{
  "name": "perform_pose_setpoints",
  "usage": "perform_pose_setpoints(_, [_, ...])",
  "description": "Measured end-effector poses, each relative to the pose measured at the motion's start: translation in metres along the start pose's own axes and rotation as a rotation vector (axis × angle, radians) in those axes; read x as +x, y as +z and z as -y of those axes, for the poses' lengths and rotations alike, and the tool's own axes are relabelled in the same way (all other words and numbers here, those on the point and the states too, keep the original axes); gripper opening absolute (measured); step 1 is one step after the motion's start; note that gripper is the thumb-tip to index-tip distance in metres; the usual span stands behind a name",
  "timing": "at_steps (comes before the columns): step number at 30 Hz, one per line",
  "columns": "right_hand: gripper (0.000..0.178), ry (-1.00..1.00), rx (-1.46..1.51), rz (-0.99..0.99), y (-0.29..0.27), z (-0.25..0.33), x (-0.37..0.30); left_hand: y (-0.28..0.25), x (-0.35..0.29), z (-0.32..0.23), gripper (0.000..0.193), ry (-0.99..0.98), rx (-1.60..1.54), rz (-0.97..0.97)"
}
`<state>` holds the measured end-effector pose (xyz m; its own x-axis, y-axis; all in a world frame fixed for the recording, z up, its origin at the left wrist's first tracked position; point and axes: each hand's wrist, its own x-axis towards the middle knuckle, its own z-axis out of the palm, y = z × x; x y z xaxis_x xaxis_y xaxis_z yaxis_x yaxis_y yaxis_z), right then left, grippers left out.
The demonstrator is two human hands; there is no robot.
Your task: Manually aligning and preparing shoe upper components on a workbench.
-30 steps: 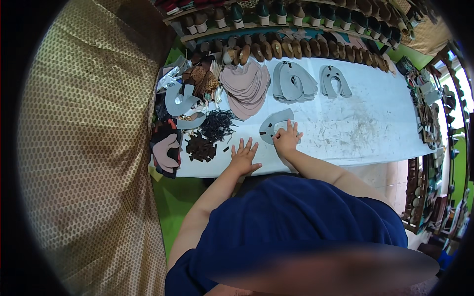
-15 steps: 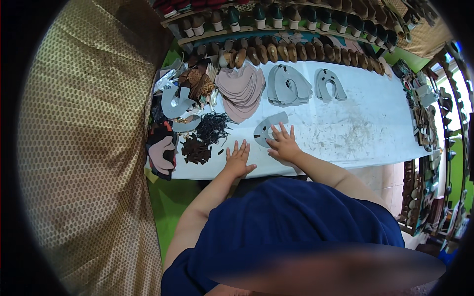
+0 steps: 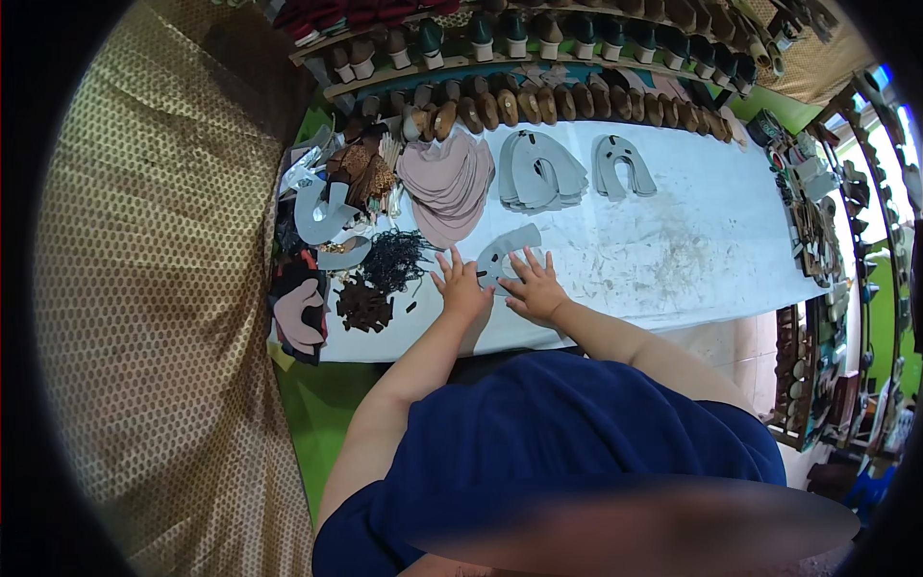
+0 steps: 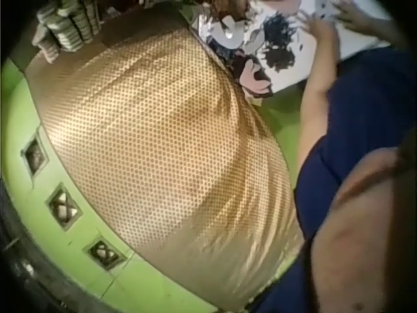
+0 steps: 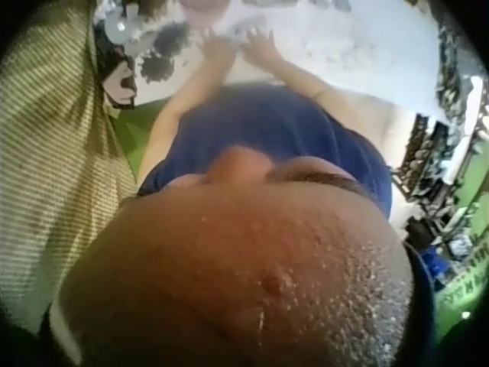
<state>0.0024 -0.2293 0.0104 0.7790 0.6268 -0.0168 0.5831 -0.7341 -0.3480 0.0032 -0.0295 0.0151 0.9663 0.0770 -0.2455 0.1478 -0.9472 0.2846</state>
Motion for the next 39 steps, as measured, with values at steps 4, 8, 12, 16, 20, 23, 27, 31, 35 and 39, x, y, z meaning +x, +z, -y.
perform_pose_setpoints(4, [0.049,0.009,0.000,0.016,-0.001,-0.001,-0.001,-0.015,0.007,-0.006,0.052,-0.003,-0.093,0.089])
perform_pose_setpoints(8, [0.049,0.010,0.004,0.028,0.000,-0.002,-0.001,-0.023,0.004,-0.014,0.050,-0.113,-0.024,0.065])
perform_pose_setpoints(12, [0.049,0.010,0.002,0.036,0.001,-0.003,-0.001,-0.016,0.002,-0.013,0.044,-0.100,0.015,-0.008])
perform_pose_setpoints(16, [0.050,0.006,0.002,0.045,0.001,-0.004,0.000,-0.008,0.004,-0.010,0.034,-0.072,-0.017,0.069])
perform_pose_setpoints(20, [0.050,-0.007,-0.010,0.038,0.003,-0.004,0.001,0.006,0.010,-0.004,0.028,-0.083,-0.090,0.044])
perform_pose_setpoints(23, [0.050,-0.006,-0.014,0.021,0.004,-0.006,0.001,0.009,0.015,-0.004,0.027,-0.088,-0.107,0.056])
perform_pose_setpoints(27, [0.051,-0.013,-0.032,-0.002,0.007,-0.005,0.003,0.013,0.018,-0.001,0.023,0.001,-0.161,0.004])
perform_pose_setpoints(31, [0.050,0.023,-0.066,0.079,0.007,-0.005,0.005,0.015,0.016,-0.001,0.019,0.103,-0.176,-0.020])
perform_pose_setpoints(35, [0.047,0.021,-0.038,0.062,0.001,-0.003,0.000,0.007,0.013,0.002,0.016,0.133,-0.175,-0.004])
perform_pose_setpoints(39, [0.044,-0.020,0.000,-0.032,0.006,-0.006,-0.005,0.005,0.013,0.012,0.015,0.244,-0.149,0.024])
